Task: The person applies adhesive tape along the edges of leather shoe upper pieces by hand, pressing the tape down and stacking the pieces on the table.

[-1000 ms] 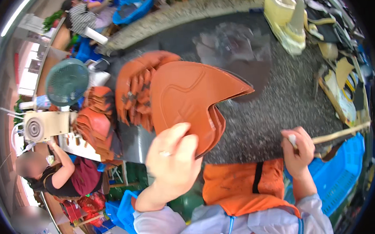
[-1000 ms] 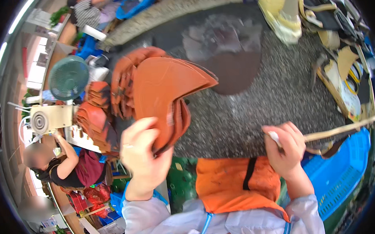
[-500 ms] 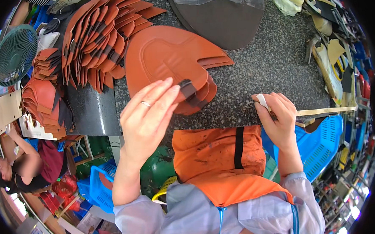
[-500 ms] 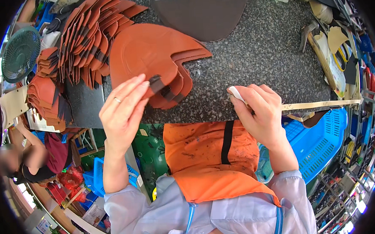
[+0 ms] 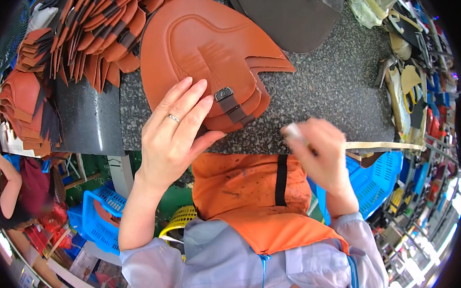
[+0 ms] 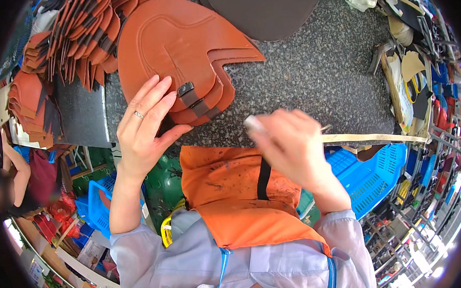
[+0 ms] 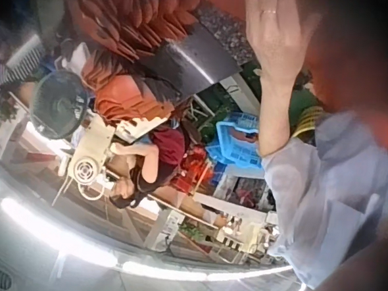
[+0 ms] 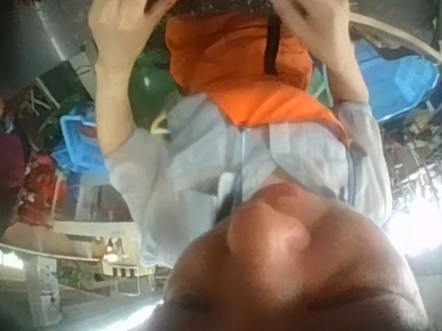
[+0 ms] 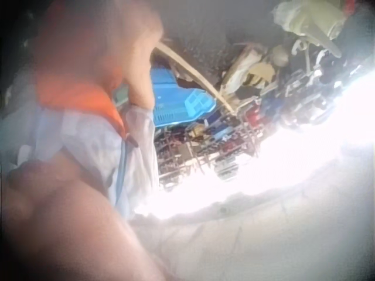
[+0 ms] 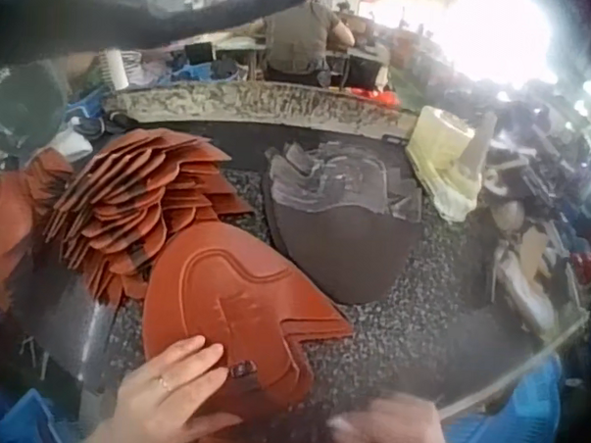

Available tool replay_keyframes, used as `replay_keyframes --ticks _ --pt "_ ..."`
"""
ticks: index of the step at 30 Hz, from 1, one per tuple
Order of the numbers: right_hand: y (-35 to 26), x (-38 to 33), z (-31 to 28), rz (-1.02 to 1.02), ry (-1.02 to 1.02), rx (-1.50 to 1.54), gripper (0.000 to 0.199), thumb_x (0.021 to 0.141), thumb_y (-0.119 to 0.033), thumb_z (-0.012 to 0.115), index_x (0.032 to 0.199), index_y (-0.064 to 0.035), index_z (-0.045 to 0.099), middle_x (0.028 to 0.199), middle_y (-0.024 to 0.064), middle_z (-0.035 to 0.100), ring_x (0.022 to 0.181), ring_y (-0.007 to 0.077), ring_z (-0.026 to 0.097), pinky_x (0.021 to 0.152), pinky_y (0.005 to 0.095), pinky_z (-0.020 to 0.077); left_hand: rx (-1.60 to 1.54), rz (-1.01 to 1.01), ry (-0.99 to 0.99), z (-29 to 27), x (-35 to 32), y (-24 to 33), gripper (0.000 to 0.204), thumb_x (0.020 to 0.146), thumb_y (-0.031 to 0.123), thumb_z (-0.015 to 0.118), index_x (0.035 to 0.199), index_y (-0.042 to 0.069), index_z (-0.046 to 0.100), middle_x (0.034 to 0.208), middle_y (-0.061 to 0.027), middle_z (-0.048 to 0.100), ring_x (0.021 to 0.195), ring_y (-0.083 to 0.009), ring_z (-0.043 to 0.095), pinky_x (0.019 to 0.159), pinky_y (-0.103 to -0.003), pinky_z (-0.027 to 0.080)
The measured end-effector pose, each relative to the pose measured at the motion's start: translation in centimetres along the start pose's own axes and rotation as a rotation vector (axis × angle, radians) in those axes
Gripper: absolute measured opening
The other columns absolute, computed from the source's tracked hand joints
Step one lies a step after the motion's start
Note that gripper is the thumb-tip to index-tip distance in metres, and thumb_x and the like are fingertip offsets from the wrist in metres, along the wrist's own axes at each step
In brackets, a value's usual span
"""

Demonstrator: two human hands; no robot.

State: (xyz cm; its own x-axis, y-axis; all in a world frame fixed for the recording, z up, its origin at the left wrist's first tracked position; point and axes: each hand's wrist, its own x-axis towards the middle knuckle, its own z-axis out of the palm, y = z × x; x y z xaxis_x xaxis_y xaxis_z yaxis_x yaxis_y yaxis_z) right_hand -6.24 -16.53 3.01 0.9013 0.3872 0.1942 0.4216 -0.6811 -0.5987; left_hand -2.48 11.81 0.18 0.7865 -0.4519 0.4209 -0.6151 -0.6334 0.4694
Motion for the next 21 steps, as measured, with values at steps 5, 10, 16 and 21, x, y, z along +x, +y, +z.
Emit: replay_keyframes --ticks 5,10,16,21 --pt "-3.6 0.3 1.2 -0.312 -0.289 0.339 0.024 0.073 -0.013 0.079 0.095 -0.0097 0.072 0.090 0.0041 0.068 0.073 0.0215 0.067 0.061 0.0332 0.0532 -0.003 0.027 0.009 -0.1 0.5 -0.3 0.062 0.067 0.020 0.089 0.122 0.001 0.067 0.128 -0.0160 0.068 0.120 -0.0375 0.065 0.100 -0.044 0.055" --pt "-0.7 1.7 0.3 -0.040 -0.027 0.112 0.026 0.076 -0.001 0.076 0.101 -0.0032 0.068 0.114 0.0113 0.070 0.092 0.0295 0.069 0.075 0.0379 0.0565 0.008 0.191 0.154 -0.6 1.6 -0.8 0.037 0.079 0.001 0.077 0.114 0.001 0.067 0.124 -0.0204 0.067 0.087 -0.0305 0.074 0.070 -0.034 0.062" --pt "0.5 1.7 1.2 0.113 -0.036 0.244 0.026 0.082 0.002 0.071 0.108 -0.0023 0.065 0.119 0.0119 0.070 0.097 0.0298 0.068 0.081 0.0377 0.0550 0.032 0.094 0.003 -0.2 1.6 0.6 0.035 0.069 0.003 0.081 0.104 0.009 0.075 0.130 -0.0149 0.065 0.089 -0.0275 0.072 0.074 -0.034 0.062" --pt "-0.2 1.7 0.8 0.289 0.042 0.341 0.024 0.088 0.002 0.068 0.112 -0.0009 0.062 0.126 0.0147 0.066 0.107 0.0268 0.068 0.089 0.0349 0.0535 0.146 0.206 0.043 0.1 1.9 0.1 0.021 0.077 0.011 0.080 0.097 0.007 0.075 0.125 -0.0167 0.067 0.092 -0.0322 0.072 0.074 -0.037 0.062"
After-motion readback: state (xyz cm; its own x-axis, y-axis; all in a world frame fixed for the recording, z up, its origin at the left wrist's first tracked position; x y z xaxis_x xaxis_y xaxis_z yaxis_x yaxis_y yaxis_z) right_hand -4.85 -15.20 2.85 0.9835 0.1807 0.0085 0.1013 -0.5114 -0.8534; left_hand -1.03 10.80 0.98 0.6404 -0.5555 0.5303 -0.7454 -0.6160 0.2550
